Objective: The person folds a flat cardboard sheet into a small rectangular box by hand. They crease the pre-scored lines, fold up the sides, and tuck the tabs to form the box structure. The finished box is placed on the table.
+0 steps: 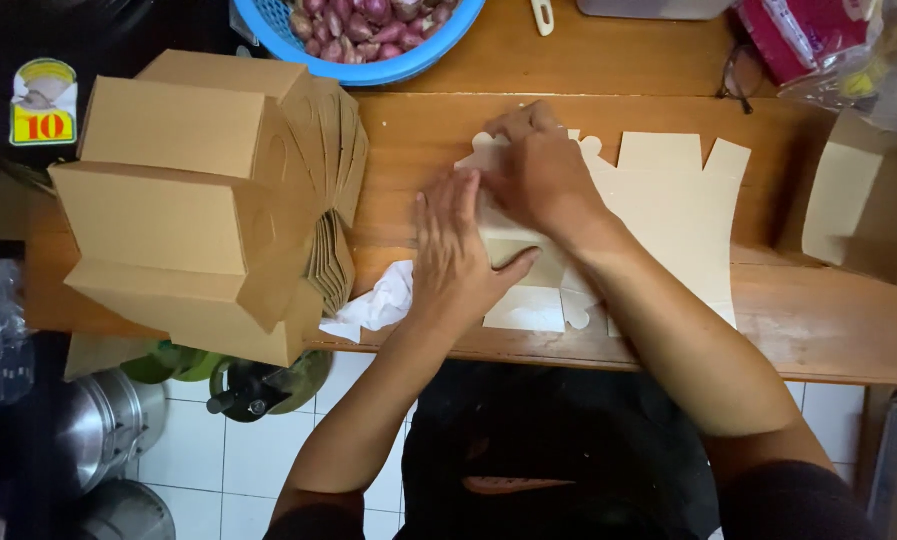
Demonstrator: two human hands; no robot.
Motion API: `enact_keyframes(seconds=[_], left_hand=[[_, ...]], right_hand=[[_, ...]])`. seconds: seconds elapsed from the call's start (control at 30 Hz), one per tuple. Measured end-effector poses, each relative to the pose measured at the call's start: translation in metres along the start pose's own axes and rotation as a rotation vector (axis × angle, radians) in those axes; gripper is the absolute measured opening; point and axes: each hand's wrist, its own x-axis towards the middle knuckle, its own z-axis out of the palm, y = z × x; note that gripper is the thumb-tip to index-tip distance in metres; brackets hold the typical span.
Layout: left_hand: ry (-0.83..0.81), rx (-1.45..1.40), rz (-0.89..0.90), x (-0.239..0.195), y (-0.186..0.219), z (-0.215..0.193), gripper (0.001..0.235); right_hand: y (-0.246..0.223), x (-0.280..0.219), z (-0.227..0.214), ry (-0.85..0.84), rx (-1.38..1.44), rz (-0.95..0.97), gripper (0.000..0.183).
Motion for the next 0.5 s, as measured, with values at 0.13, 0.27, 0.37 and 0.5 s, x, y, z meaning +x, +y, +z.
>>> enact_keyframes(seconds=[0.13,0.27,0.37,0.5], left_hand=[[0.021,0.021,0.001,-0.001,-0.003,0.005,0.109],[0.044,0.021,-0.045,0.0,0.001,0.003,0.116],[0.031,0.027,-0.046,0.001,0.001,0.002,0.114],[-0.009,0.02,-0.063,0.003,0.001,0.0,0.114]], right_hand=[[0.007,0.008,0.01,0.014,0.066,0.02,0.023],[0.003,0.004,0.0,0.013,0.073,-0.019,0.043],[0.004,0.006,-0.002,-0.004,0.053,-0.043,0.045],[-0.003,0.002,-0.011,-0.016,0.101,-0.062,0.043]])
